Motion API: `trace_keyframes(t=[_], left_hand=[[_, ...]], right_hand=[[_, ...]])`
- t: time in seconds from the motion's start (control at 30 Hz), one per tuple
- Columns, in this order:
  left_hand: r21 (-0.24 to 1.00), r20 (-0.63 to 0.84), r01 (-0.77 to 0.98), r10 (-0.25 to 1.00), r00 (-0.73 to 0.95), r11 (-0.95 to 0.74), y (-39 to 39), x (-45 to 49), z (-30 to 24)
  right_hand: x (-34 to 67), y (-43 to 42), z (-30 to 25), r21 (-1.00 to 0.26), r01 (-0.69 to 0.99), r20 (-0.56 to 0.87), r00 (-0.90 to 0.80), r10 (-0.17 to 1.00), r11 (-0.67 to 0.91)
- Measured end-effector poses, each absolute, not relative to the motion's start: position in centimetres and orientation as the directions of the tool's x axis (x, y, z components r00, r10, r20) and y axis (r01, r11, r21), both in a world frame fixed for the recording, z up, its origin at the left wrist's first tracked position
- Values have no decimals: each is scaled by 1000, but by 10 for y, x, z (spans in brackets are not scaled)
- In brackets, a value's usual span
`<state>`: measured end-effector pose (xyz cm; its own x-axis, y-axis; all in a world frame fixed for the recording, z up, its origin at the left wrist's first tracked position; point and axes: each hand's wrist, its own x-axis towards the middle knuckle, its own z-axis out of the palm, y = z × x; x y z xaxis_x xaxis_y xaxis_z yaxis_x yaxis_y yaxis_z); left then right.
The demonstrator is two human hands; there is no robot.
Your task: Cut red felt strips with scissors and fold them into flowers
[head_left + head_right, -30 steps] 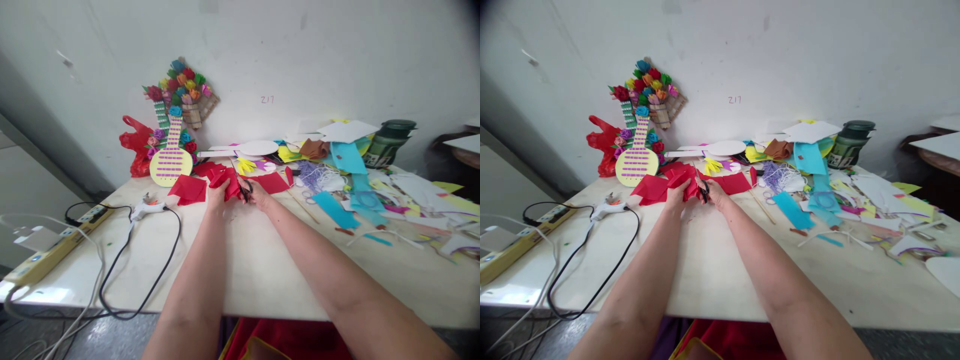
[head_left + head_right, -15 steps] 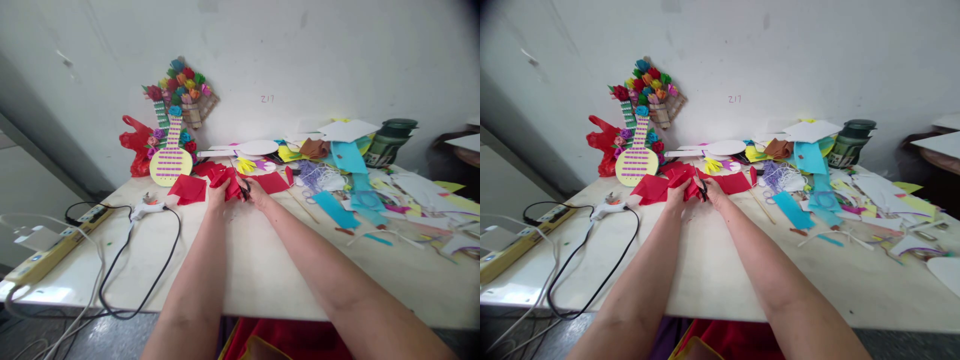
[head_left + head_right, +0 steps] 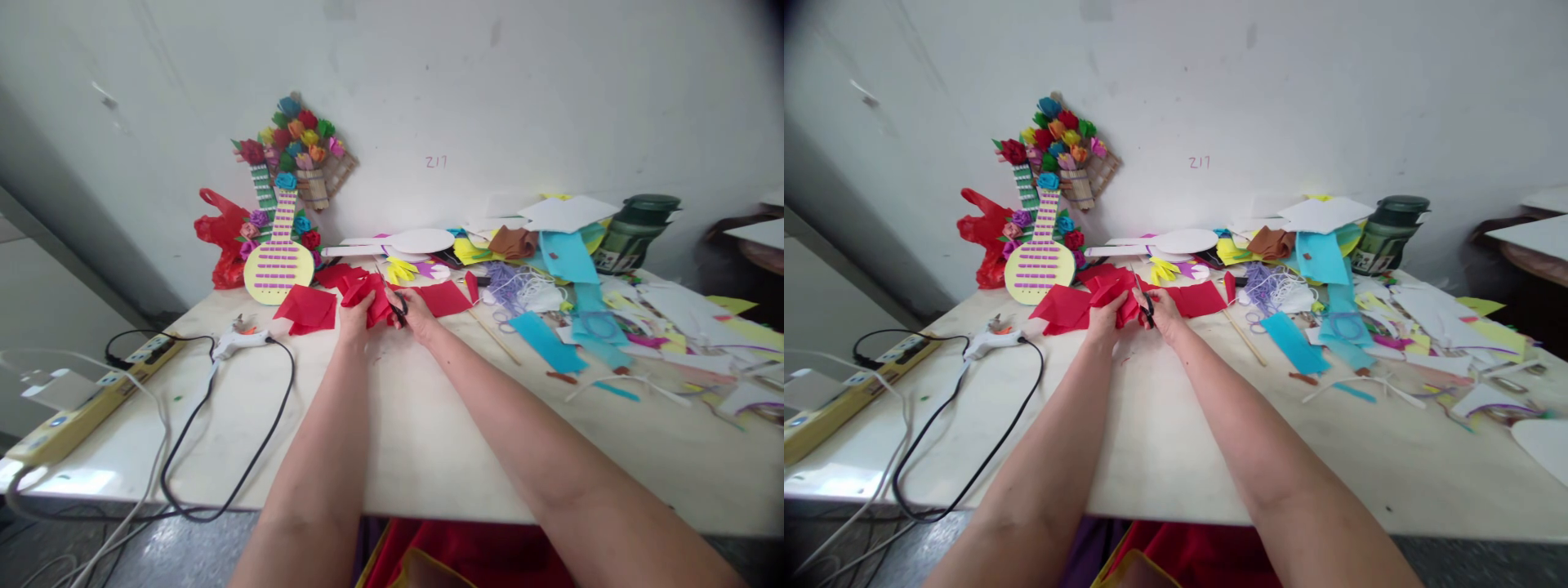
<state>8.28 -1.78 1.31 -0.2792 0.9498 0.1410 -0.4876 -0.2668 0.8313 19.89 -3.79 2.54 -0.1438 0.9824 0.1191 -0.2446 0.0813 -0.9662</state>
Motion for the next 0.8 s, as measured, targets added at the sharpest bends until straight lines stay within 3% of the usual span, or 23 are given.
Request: trace_keyframes(t=[0.23, 0.8], left_hand=[[817, 142, -509, 950, -277, -271, -18, 84, 15], [824, 152, -506, 959, -239, -256, -21, 83, 15]], right_hand=[[197, -35, 22, -965, -250, 101, -86, 991, 76], [202, -44, 33, -975, -217, 98, -258, 961, 42]])
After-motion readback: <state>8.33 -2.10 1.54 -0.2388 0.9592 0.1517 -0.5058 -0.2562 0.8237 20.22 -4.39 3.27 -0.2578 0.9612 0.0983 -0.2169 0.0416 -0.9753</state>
